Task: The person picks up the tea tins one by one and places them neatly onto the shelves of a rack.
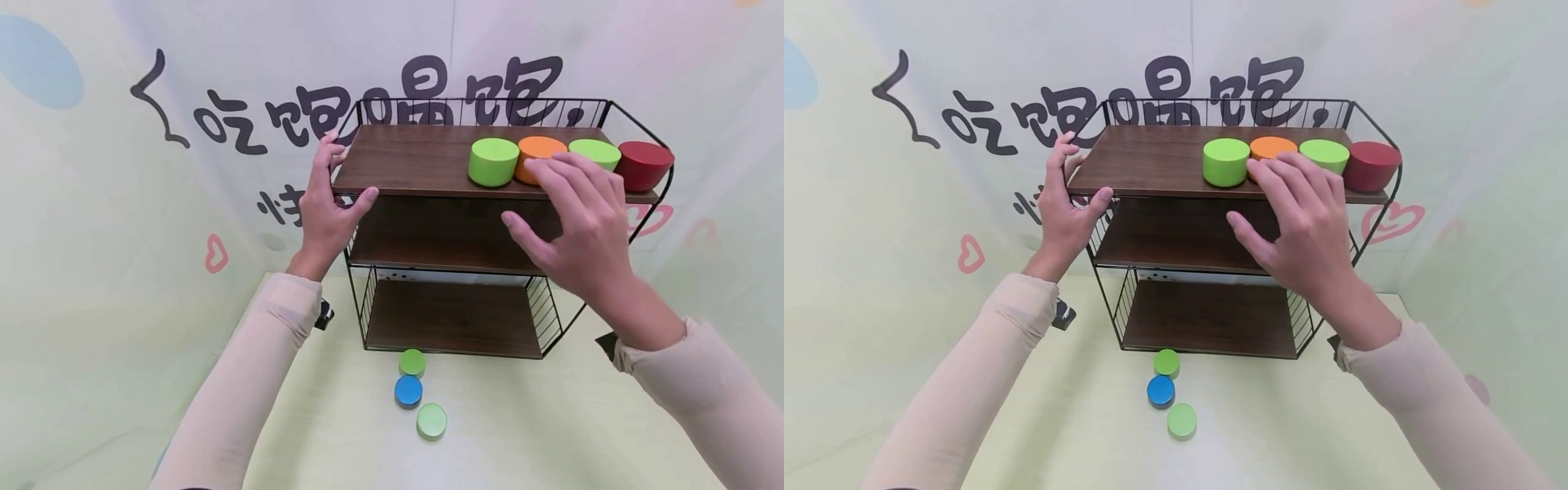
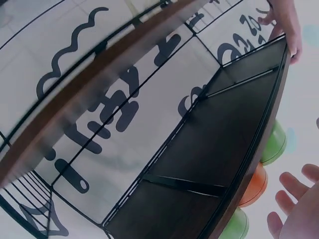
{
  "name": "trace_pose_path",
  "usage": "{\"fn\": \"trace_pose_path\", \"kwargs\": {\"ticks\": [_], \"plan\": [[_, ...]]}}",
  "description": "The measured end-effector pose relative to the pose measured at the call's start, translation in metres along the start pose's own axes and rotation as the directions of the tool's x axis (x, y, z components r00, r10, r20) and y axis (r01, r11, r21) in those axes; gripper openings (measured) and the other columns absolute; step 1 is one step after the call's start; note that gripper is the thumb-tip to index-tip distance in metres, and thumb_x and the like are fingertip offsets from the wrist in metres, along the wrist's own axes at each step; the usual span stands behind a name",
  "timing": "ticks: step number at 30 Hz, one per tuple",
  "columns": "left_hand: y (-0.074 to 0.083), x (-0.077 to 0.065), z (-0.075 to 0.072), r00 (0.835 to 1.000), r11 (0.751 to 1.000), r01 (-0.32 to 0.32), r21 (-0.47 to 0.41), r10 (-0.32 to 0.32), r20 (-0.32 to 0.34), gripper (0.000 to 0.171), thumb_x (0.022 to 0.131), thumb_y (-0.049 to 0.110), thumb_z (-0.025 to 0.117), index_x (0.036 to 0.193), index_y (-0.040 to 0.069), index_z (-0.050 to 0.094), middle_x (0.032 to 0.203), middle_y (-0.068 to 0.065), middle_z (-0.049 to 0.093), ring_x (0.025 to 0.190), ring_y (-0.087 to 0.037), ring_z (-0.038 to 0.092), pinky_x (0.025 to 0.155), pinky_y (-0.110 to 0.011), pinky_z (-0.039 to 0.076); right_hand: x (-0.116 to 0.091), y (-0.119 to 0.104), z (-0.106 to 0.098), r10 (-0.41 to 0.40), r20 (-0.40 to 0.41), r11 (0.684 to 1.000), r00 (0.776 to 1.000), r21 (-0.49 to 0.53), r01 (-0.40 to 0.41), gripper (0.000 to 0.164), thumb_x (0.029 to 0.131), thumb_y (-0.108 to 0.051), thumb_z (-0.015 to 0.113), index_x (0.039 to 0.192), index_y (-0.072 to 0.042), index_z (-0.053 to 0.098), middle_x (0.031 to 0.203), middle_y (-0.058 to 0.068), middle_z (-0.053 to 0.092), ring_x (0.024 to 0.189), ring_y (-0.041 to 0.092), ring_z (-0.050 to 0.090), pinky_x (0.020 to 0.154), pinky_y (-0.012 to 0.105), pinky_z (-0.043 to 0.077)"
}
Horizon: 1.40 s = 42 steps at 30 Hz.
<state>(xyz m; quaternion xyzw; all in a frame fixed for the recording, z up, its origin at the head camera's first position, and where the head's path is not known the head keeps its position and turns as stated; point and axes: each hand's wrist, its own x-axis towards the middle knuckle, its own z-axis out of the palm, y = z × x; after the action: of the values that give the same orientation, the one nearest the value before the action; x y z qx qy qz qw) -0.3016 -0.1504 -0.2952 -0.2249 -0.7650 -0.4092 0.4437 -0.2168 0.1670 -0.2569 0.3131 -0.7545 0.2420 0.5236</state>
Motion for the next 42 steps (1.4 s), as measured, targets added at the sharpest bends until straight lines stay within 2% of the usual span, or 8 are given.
{"fn": "trace_pose_path", "kwargs": {"ticks": [4, 8, 16, 20, 25, 34, 37, 42], "plan": [[0.000, 0.000, 0.001, 1.000, 1.000, 0.001, -0.006, -0.001, -0.003, 0.069, 0.082, 0.052, 0.067, 0.133, 0.010, 0.045, 0.152, 0.004, 0.044, 0.126, -0.006, 0.053, 0.060, -0.032, 0.044, -0.015, -0.006, 0.000, 0.004, -0.015, 1.000, 1.000, 0.006, -0.004, 0.058, 0.091, -0.050, 0.061, 0.120, -0.001, 0.068, 0.117, 0.021, 0.068, 0.117, 0.040, 0.057, 0.100, 0.051, 0.036], [0.001, 0.000, 0.001, 1.000, 1.000, -0.003, -0.006, 0.003, -0.001, 0.070, 0.083, 0.052, 0.067, 0.134, 0.010, 0.045, 0.152, 0.004, 0.043, 0.127, -0.007, 0.053, 0.060, -0.032, 0.044, -0.033, -0.011, 0.003, -0.008, -0.009, 1.000, 1.000, 0.012, 0.008, 0.056, 0.092, -0.050, 0.062, 0.119, -0.001, 0.069, 0.117, 0.020, 0.068, 0.115, 0.041, 0.058, 0.098, 0.052, 0.037], [0.000, -0.001, 0.001, 1.000, 1.000, 0.000, 0.004, 0.000, 0.003, 0.071, 0.083, 0.054, 0.066, 0.135, 0.011, 0.044, 0.152, 0.011, 0.043, 0.126, -0.006, 0.053, 0.060, -0.030, 0.043, -0.078, -0.015, 0.018, -0.042, 0.095, 0.998, 0.995, 0.043, 0.038, 0.053, 0.093, -0.043, 0.062, 0.123, 0.001, 0.067, 0.121, 0.020, 0.067, 0.114, 0.041, 0.059, 0.090, 0.055, 0.040], [-0.001, -0.002, 0.001, 1.000, 1.000, -0.004, 0.013, 0.004, 0.005, 0.072, 0.083, 0.052, 0.067, 0.137, 0.010, 0.044, 0.154, 0.007, 0.042, 0.126, -0.006, 0.053, 0.060, -0.031, 0.044, -0.101, -0.017, 0.026, -0.023, 0.135, 0.998, 0.991, 0.062, 0.015, 0.053, 0.093, -0.042, 0.061, 0.123, 0.002, 0.067, 0.121, 0.020, 0.066, 0.114, 0.039, 0.059, 0.089, 0.054, 0.040], [-0.001, -0.001, 0.001, 1.000, 1.000, 0.011, 0.005, -0.011, 0.018, 0.069, 0.084, 0.048, 0.068, 0.137, 0.011, 0.043, 0.153, 0.010, 0.042, 0.127, -0.005, 0.052, 0.061, -0.031, 0.043, -0.124, -0.021, 0.034, 0.029, 0.188, 0.996, 0.982, 0.076, -0.044, 0.056, 0.094, -0.046, 0.059, 0.126, 0.000, 0.065, 0.124, 0.018, 0.065, 0.114, 0.037, 0.059, 0.089, 0.052, 0.041], [0.000, 0.000, 0.000, 1.000, 1.000, 0.000, 0.010, 0.000, 0.010, 0.071, 0.084, 0.053, 0.066, 0.135, 0.009, 0.044, 0.152, 0.008, 0.043, 0.127, -0.007, 0.053, 0.060, -0.029, 0.043, -0.151, -0.027, 0.047, 0.040, 0.212, 0.994, 0.976, 0.091, -0.061, 0.056, 0.095, -0.048, 0.058, 0.124, -0.001, 0.066, 0.122, 0.017, 0.066, 0.109, 0.036, 0.062, 0.084, 0.054, 0.046], [0.000, 0.000, 0.000, 1.000, 1.000, 0.009, -0.004, -0.009, 0.004, 0.070, 0.083, 0.051, 0.067, 0.135, 0.010, 0.044, 0.152, 0.012, 0.043, 0.126, -0.006, 0.053, 0.059, -0.027, 0.042, -0.160, -0.029, 0.050, 0.050, 0.260, 0.993, 0.964, 0.089, -0.076, 0.058, 0.096, -0.050, 0.055, 0.126, -0.001, 0.065, 0.124, 0.018, 0.066, 0.111, 0.035, 0.062, 0.084, 0.053, 0.048], [0.001, 0.000, 0.001, 1.000, 0.999, 0.025, -0.034, -0.025, 0.001, 0.066, 0.082, 0.042, 0.072, 0.133, 0.011, 0.045, 0.152, 0.010, 0.043, 0.124, -0.004, 0.054, 0.060, -0.031, 0.043, -0.177, -0.035, 0.054, 0.096, 0.368, 0.987, 0.925, 0.088, -0.137, 0.060, 0.096, -0.053, 0.053, 0.131, -0.005, 0.063, 0.129, 0.016, 0.064, 0.117, 0.032, 0.060, 0.089, 0.050, 0.048]]}}
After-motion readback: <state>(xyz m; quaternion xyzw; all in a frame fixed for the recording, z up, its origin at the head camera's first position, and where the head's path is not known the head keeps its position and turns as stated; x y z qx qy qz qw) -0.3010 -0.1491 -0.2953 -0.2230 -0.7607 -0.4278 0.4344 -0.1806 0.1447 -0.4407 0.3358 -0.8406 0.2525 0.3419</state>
